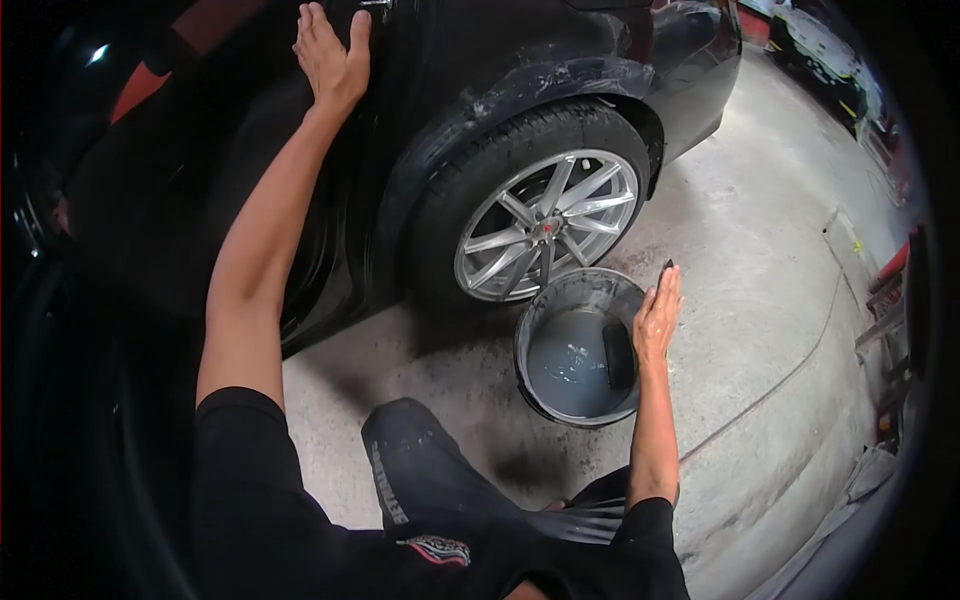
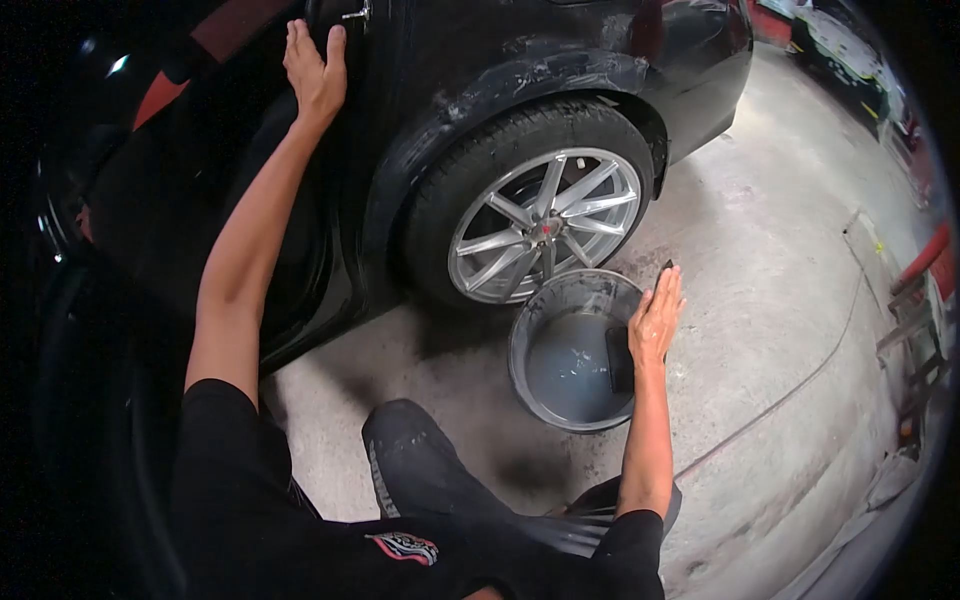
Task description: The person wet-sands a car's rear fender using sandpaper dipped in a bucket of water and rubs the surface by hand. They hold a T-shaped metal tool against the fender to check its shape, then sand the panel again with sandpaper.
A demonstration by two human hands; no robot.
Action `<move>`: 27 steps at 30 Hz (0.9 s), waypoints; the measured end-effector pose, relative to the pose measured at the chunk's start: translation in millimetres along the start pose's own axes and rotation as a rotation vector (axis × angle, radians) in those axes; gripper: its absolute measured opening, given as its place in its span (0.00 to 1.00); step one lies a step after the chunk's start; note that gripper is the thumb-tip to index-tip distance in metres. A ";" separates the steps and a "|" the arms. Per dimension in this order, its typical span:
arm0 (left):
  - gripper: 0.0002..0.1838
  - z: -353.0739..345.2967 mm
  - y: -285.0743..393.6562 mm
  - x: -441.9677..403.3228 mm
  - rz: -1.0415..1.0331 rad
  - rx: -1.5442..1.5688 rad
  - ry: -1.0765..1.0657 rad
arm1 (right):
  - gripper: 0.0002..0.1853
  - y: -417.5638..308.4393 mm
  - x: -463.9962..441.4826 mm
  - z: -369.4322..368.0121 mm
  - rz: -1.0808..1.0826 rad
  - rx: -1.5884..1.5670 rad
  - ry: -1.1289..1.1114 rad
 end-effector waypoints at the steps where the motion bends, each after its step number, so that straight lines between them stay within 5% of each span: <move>1: 0.37 26.4 41.5 6.9 -0.126 0.083 0.012 | 0.29 -3.8 -2.1 4.6 -0.044 0.043 -0.017; 3: 0.31 74.4 124.7 38.0 -0.218 0.207 -0.078 | 0.28 4.3 -2.2 -1.1 -0.104 -0.089 -0.004; 4: 0.27 80.8 154.8 72.9 -0.039 0.532 -0.191 | 0.27 7.7 -2.2 -3.9 -0.133 -0.154 0.005; 7: 0.16 119.4 252.8 193.2 0.103 0.674 -1.007 | 0.26 8.3 -0.6 0.7 -0.203 -0.222 0.034; 9: 0.15 117.2 304.2 289.0 -0.036 0.871 -1.402 | 0.26 6.2 0.6 0.2 -0.200 -0.247 0.011; 10: 0.17 108.6 324.4 344.3 0.074 0.943 -1.578 | 0.26 0.4 3.1 2.1 -0.176 -0.235 -0.002; 11: 0.21 90.7 365.6 409.9 0.063 0.748 -2.001 | 0.25 5.0 -0.6 3.7 -0.156 -0.219 0.000; 12: 0.25 83.6 379.9 441.3 0.159 0.683 -2.059 | 0.25 2.8 0.6 7.4 -0.149 -0.213 -0.007; 17: 0.20 19.0 402.0 603.9 -0.016 0.316 -2.169 | 0.25 1.4 -2.6 2.0 -0.111 -0.183 -0.047; 23: 0.19 62.6 416.9 612.8 -0.144 0.428 -2.281 | 0.25 3.5 -7.2 1.9 -0.133 -0.134 -0.080; 27: 0.22 30.8 385.7 538.8 0.184 0.534 -2.023 | 0.24 -1.8 -8.4 4.2 -0.142 -0.164 -0.065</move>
Point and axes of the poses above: each hand's wrist, its own x-axis away from the middle knuckle, its own z-axis out of the back of the hand, y = z × x, the point moved 3 cm from there along -x, towards the middle knuckle, and after that the axes turned 8 degrees about y, right-handed, at the moved point
